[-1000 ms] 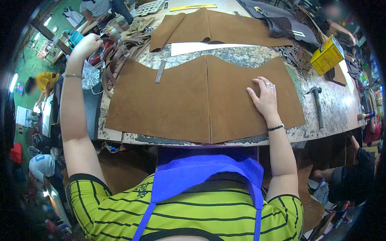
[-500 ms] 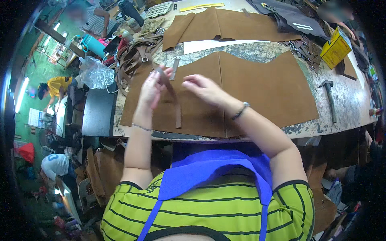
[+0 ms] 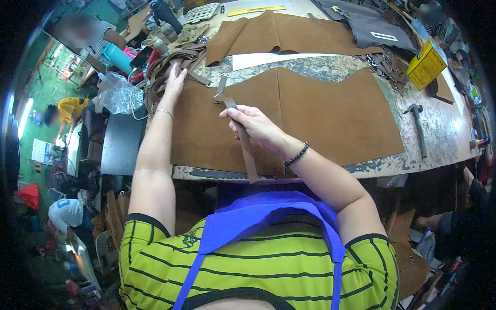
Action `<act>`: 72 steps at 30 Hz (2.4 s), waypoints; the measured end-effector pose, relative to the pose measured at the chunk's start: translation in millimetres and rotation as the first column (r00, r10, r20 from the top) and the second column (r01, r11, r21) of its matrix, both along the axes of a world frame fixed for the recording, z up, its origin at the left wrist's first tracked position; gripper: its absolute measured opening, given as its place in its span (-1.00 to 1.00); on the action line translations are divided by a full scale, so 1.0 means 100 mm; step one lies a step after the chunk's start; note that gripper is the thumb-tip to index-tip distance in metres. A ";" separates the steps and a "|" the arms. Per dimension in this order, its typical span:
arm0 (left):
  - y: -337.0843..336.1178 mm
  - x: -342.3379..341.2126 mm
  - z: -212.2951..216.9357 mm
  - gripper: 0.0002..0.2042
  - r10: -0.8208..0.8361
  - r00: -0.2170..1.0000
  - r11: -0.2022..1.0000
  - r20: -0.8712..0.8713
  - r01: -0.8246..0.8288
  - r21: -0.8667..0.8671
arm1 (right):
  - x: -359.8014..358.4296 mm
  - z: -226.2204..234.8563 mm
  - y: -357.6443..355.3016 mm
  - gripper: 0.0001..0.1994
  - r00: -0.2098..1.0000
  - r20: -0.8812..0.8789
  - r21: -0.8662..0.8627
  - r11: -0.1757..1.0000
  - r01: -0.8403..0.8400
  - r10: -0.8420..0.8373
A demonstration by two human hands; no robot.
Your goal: Assembling leather pieces by placing straps and hammering them into place.
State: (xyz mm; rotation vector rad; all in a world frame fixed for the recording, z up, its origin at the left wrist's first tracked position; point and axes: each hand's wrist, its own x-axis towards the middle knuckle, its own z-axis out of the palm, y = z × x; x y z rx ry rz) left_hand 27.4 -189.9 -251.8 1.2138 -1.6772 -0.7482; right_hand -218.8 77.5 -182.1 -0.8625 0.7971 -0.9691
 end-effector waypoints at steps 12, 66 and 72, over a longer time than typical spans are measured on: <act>0.46 -0.18 0.29 -0.87 0.168 0.399 0.827 0.901 0.440 -0.349 | -0.34 -0.06 0.34 -0.73 0.998 0.001 0.014 0.998 0.059 -0.059; 2.81 -1.90 0.36 -0.74 -0.355 0.735 0.642 -0.578 0.641 0.421 | -1.46 0.15 -0.19 -0.82 0.678 -0.373 -0.526 0.746 0.409 -0.634; 3.04 -1.81 0.37 -0.54 -0.425 0.729 0.618 -0.537 0.667 0.417 | -1.68 -0.14 -0.82 -0.81 0.622 -0.511 -0.535 0.786 0.310 -0.593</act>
